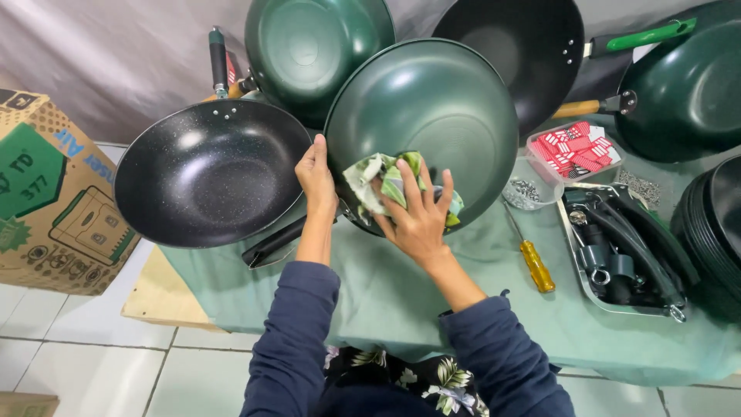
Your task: Attaching handles to woks using a screwdriver and wiping them clean with a cloth.
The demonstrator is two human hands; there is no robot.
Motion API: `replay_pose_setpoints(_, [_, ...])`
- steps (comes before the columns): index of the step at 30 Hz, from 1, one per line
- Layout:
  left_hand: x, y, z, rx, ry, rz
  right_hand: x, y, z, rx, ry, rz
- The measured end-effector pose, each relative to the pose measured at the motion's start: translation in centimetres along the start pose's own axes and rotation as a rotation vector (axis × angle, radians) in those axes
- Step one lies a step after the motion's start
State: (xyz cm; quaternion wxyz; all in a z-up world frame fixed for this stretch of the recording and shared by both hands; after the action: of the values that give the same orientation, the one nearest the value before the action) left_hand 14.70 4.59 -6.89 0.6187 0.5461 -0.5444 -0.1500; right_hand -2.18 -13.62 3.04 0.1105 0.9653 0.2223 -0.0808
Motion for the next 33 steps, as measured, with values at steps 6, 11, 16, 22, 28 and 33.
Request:
replay_pose_setpoints(6, [2.7, 5.2, 3.2, -0.039, 0.000, 0.019, -0.5, 6.0, 4.5, 0.125, 0.012, 0.107])
replay_pose_setpoints(11, [3.6, 5.4, 3.9, -0.029, -0.018, 0.008, -0.8, 12.0, 8.6, 0.340, 0.059, 0.118])
replay_pose_setpoints(16, [2.9, 4.1, 3.9, -0.025, 0.007, 0.005, -0.4, 15.2, 12.1, 0.602, 0.063, -0.008])
replay_pose_setpoints(22, [2.1, 2.9, 4.3, -0.025, 0.015, 0.014, 0.0, 9.0, 10.5, 0.315, -0.010, 0.033])
replay_pose_setpoints(28, [2.6, 3.8, 5.3, 0.048, -0.049, 0.032, -0.7, 7.5, 9.2, 0.136, 0.054, -0.023])
replay_pose_setpoints(33, [2.5, 3.8, 6.0, 0.074, -0.076, 0.056, -1.8, 14.4, 10.4, 0.537, 0.100, -0.069])
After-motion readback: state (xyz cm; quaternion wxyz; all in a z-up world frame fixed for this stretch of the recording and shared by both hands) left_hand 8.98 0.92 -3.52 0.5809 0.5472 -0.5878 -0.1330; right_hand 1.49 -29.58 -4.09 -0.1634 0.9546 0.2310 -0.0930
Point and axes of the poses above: each hand's wrist, its own z-axis away from the middle knuckle, its own x-axis out of the palm, y = z × x, the point moved 7 cm from there along -z, towards the middle knuckle, and after that the axes turned 3 degrees about x, right-handed, at the moved point
